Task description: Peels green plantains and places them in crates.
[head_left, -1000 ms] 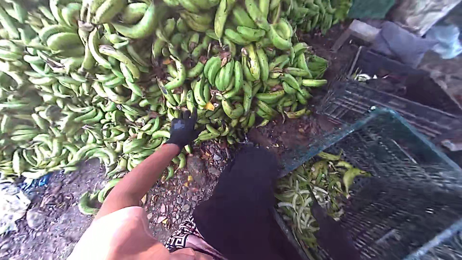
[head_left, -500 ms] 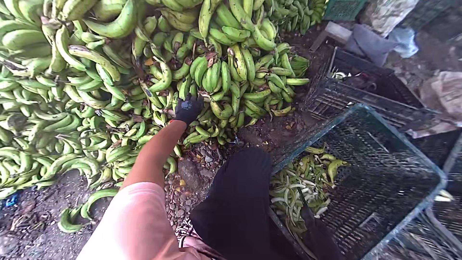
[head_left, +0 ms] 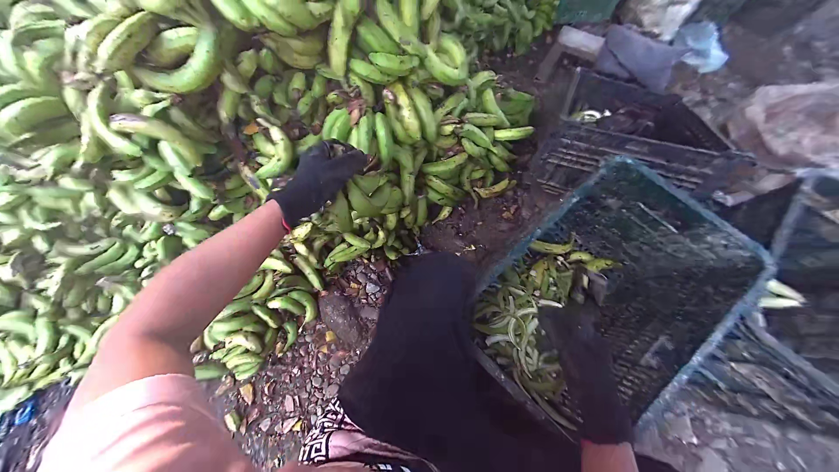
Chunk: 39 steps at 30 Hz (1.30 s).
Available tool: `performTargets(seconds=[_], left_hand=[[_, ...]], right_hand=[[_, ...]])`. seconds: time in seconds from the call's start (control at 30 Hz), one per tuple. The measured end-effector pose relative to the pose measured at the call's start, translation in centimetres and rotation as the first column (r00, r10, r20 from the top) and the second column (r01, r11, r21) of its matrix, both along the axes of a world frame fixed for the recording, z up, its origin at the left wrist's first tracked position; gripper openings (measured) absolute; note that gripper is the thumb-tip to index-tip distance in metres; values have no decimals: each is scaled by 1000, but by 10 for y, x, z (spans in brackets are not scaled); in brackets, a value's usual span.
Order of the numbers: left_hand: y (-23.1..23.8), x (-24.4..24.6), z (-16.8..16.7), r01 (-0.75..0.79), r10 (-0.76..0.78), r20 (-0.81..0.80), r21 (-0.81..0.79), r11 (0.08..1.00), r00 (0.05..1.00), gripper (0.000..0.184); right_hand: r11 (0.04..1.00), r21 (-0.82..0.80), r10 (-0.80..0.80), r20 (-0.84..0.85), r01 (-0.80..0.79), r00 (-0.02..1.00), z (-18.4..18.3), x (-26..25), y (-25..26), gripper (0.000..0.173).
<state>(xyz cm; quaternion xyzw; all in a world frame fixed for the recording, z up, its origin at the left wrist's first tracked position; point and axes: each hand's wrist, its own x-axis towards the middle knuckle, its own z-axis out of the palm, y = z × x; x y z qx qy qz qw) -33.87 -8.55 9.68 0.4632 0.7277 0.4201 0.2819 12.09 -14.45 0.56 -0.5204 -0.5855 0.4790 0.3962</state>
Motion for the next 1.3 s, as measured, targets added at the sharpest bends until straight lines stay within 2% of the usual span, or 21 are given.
performTargets(seconds=[0.1,0.13,0.23,0.27,0.3,0.37,0.43,0.5,0.53,0.57,0.63,0.7,0.8,0.9,0.93,1.0,1.03,1.1,1.17,1.23,1.3], left_hand=[[25,73,34,167,-168,5,40,985,986,31],[34,100,43,230,-231,12,56,971,973,30],[55,184,53,451,-447,-96,21,892,889,40],[62,210,49,511,-507,-143,-10,859,850,47],[66,236,42,564,-561,-138,-25,826,816,52],[72,281,15,640,-640,-1,-9,769,769,51],[70,315,-22,688,-666,216,-38,725,714,48],[56,336,-65,746,-670,385,-79,661,634,39],[49,339,-91,789,-677,466,-76,610,569,33],[42,339,-115,829,-692,526,-48,557,495,27],[31,335,-137,884,-757,502,-33,466,418,33],[30,340,-133,895,-782,459,-72,440,421,43],[48,350,-121,777,-597,562,-140,613,572,57],[66,339,-117,728,-665,313,-159,667,678,66],[68,336,-120,749,-676,341,-168,641,654,68],[65,336,-125,826,-632,572,-157,542,523,67],[61,340,-122,849,-566,696,-120,515,441,64],[63,347,-122,872,-520,811,25,488,267,54],[74,349,-139,859,-452,865,50,510,218,49],[82,350,-151,863,-440,869,32,505,225,46],[82,357,-141,793,-420,845,-9,609,332,40]], right_hand=[[972,201,90,172,-125,981,36,-17,6,29],[961,241,88,191,-134,978,42,-23,10,34],[939,326,20,274,-112,962,55,-36,21,84],[934,343,-15,317,-100,948,56,-36,23,86],[941,328,-37,348,-85,937,56,-34,23,76],[973,230,-77,385,-15,920,52,-23,15,53],[993,70,-111,340,93,934,42,-8,-1,53],[989,-112,-60,312,99,948,27,3,-16,64],[978,-177,-52,305,111,951,18,5,-22,62],[965,-229,-55,302,128,952,9,6,-27,56],[935,-302,-98,279,184,955,-9,4,-31,47],[890,-375,-202,182,258,962,-20,4,-29,40],[839,-349,-431,42,417,902,-23,11,-19,34],[839,-196,-484,158,507,861,-9,18,-10,47],[877,-89,-448,206,473,870,-10,21,-10,49],[925,244,-348,238,291,907,-22,30,-13,41],[902,393,-292,250,178,923,-28,34,-14,36],[843,537,-196,338,-18,921,-27,38,-15,37],[844,508,-116,483,-170,868,-21,37,-18,42],[878,416,-34,549,-237,835,-17,31,-21,42],[912,347,3,529,-220,849,-21,26,-25,40]])
